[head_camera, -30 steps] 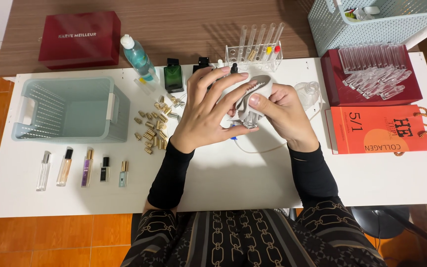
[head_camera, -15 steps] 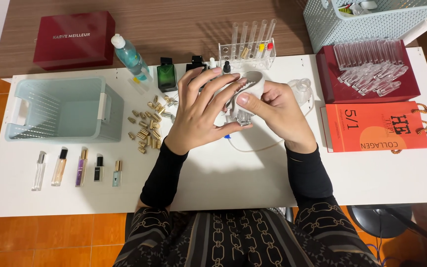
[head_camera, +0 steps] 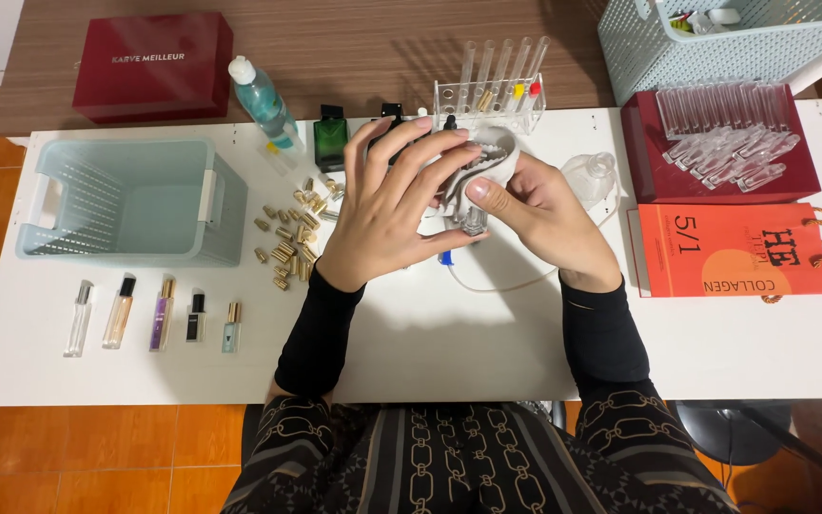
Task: Using a syringe and tubing to transfer liquid between containers while preparing perfume sample bottles.
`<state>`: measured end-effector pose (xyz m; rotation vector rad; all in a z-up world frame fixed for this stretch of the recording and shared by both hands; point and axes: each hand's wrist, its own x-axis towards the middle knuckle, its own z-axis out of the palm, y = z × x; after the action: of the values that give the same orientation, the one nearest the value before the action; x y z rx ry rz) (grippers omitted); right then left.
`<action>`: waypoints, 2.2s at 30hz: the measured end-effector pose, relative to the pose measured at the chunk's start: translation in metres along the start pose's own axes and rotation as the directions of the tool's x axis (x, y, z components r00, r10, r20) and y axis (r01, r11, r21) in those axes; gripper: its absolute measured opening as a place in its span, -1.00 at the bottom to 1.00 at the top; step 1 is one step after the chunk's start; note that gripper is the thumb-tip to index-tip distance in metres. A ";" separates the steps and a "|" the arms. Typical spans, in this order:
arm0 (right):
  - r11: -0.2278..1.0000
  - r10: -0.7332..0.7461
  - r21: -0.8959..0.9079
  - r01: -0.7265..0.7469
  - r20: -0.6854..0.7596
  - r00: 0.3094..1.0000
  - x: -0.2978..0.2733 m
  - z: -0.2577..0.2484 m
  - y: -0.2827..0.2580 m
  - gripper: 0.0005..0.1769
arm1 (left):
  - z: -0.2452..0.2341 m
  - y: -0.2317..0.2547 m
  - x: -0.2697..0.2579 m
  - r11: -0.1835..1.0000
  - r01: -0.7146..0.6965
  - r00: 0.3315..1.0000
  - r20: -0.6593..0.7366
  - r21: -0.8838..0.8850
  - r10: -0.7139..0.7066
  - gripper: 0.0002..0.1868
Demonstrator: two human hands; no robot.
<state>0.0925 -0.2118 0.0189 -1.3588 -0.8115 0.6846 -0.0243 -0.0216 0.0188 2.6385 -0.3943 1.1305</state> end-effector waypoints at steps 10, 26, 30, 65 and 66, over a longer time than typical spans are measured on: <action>0.999 -0.035 0.003 0.035 0.073 0.997 0.008 0.002 -0.007 -0.57 | 0.002 -0.005 -0.002 1.000 -0.005 0.999 -0.033 -0.028 0.004 -0.18; 0.984 -0.037 -0.175 0.042 0.031 0.999 0.010 0.004 -0.018 -0.79 | 0.014 -0.005 -0.005 0.986 0.022 0.998 -0.064 0.164 -0.012 -0.24; 0.984 -0.036 -0.173 0.044 0.046 0.998 0.012 0.005 -0.023 -0.78 | 0.016 -0.006 -0.005 0.986 0.008 0.997 -0.077 0.166 0.005 -0.23; 0.996 -0.017 -0.086 0.018 0.004 1.000 0.015 0.003 0.009 -0.69 | 0.000 -0.018 -0.001 0.992 -0.034 0.999 -0.017 -0.118 0.032 -0.18; 0.995 -0.049 -0.089 0.048 -0.012 0.999 0.016 0.002 0.009 -0.66 | 0.002 -0.019 -0.002 0.993 -0.035 0.999 -0.031 -0.115 0.032 -0.18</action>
<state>0.1003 -0.1967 0.0112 -1.4177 -0.8687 0.6064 -0.0178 -0.0044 0.0137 2.5214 -0.4847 1.1201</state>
